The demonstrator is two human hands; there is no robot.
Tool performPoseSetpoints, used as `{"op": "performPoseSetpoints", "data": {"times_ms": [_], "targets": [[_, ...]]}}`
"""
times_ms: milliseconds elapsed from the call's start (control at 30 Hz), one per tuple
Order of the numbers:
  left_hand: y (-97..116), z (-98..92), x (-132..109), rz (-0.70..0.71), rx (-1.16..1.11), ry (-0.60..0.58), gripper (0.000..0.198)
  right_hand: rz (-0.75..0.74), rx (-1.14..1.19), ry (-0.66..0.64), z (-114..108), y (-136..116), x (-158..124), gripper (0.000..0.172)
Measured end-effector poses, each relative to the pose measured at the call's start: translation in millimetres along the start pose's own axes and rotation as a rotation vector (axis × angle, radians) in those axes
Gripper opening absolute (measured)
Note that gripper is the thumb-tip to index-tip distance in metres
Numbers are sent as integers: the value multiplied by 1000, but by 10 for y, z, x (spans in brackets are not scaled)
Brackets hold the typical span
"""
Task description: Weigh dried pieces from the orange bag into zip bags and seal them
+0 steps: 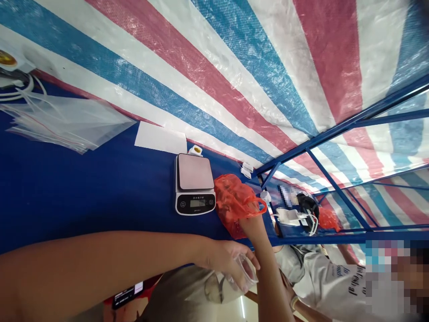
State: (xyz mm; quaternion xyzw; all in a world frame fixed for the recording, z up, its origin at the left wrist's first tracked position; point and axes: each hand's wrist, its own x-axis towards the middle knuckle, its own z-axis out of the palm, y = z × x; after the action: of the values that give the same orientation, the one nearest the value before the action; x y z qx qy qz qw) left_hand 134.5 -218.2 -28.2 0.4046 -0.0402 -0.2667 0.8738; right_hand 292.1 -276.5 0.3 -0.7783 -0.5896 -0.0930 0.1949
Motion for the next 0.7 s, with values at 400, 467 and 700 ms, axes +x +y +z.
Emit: {"op": "performPoseSetpoints", "data": {"times_ms": [400,467,700], "targets": [[66,-18,-30,1,39,0,86,228,84,-24,126,44,287,49],[84,-16,-43,-8,28,11,87,281,107,10,104,26,333,51],[133,-8,-100,-7,9,76,87,425,260,63,-111,-8,376,30]]}}
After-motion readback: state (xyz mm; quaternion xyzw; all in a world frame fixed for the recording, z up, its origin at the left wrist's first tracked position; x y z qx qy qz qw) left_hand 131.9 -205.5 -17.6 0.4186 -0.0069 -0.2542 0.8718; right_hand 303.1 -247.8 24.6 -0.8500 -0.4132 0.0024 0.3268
